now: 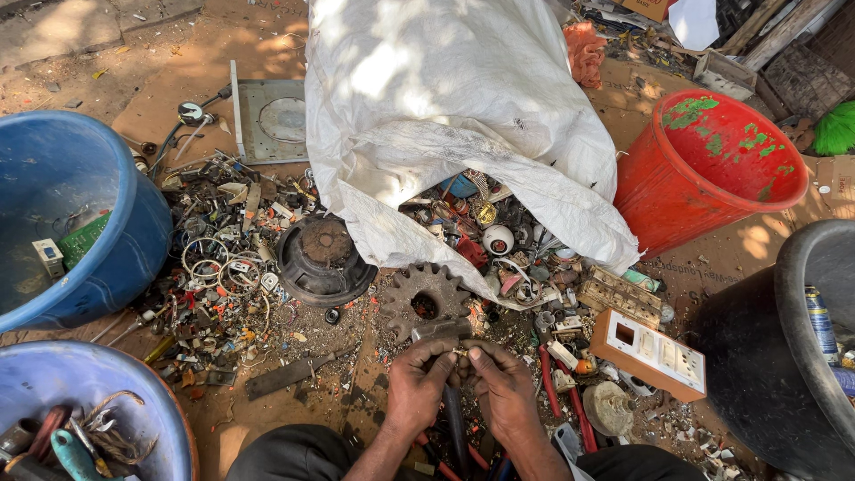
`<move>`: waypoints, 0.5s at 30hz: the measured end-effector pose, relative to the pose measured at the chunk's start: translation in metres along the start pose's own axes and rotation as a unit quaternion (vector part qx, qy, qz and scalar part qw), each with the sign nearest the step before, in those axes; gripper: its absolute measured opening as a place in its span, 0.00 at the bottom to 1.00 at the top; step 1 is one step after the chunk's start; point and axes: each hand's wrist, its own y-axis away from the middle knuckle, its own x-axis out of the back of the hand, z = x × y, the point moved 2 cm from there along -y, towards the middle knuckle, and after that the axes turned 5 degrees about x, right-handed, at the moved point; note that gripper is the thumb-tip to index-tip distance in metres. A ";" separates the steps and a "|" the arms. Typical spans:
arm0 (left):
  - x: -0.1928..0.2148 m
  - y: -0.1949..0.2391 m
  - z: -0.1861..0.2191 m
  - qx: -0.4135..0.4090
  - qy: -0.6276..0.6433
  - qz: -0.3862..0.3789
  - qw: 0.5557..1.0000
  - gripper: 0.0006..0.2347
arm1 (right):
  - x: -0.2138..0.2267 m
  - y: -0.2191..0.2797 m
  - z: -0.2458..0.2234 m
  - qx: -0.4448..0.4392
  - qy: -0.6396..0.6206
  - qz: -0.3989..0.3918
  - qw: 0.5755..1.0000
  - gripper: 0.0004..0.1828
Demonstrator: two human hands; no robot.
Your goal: The person sits on the ground and uses a hammer to repeatedly strike a metal gear-like component, attempting to break it apart or remove parts. The person handles the gear with both hands, repositioning it between strikes, and occasionally picks up small fragments from the surrounding debris.
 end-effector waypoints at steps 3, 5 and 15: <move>0.001 -0.001 0.000 0.005 -0.013 0.002 1.000 0.09 | 0.002 -0.001 0.005 -0.027 0.018 0.018 0.999 0.13; 0.001 -0.001 0.000 0.015 -0.015 0.009 1.000 0.08 | 0.003 -0.001 0.006 -0.041 0.030 0.022 0.998 0.13; 0.004 -0.004 -0.012 0.002 -0.042 0.027 0.999 0.11 | 0.011 0.001 0.002 -0.082 -0.006 0.043 0.996 0.11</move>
